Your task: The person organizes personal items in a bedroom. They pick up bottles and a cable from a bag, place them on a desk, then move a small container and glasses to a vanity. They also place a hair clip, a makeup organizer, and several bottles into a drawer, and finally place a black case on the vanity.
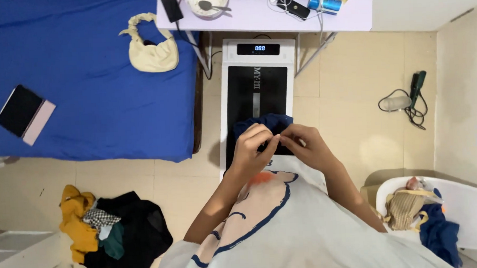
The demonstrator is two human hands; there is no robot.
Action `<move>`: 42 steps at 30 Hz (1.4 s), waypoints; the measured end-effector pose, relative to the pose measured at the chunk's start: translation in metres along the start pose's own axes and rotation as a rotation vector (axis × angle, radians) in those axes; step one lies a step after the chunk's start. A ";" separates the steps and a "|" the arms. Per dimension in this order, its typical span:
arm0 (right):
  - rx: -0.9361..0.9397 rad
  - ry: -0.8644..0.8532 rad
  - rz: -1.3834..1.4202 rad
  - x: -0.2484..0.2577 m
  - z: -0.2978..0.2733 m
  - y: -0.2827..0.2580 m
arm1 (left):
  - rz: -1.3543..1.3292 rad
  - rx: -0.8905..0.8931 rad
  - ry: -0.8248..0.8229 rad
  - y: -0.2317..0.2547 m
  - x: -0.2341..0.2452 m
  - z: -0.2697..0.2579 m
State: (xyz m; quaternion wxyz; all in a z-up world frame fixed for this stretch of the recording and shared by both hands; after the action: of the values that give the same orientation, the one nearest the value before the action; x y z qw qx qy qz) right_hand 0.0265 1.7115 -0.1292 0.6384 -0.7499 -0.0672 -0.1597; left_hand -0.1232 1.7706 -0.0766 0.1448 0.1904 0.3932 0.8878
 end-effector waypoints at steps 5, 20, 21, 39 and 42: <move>0.000 0.078 0.032 0.028 0.052 -0.006 | -0.061 0.018 -0.028 -0.055 -0.018 0.035; -0.042 0.250 0.041 0.216 0.277 0.062 | -0.048 0.115 -0.132 -0.209 -0.141 0.257; -0.039 0.296 0.013 0.232 0.289 0.070 | -0.061 0.131 -0.156 -0.224 -0.153 0.267; -0.508 0.693 -0.258 0.323 0.413 0.321 | -0.075 0.365 -0.405 -0.380 -0.267 0.339; -0.449 0.743 -0.243 0.326 0.410 0.322 | -0.087 0.386 -0.411 -0.388 -0.271 0.339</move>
State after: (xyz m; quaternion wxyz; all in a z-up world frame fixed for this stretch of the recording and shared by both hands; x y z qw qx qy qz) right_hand 0.4944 2.0221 -0.3796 0.4172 -0.7484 0.1152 -0.5025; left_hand 0.3111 2.1300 -0.2204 0.2206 0.3732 0.5253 0.7322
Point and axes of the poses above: each hand's wrist, its own z-axis towards the middle knuckle, its own x-axis out of the back of the hand, y = z × x, the point moved 6 cm from there along z, towards the middle knuckle, and after that the axes turned 10 degrees about -x, right-handed, at the moved point
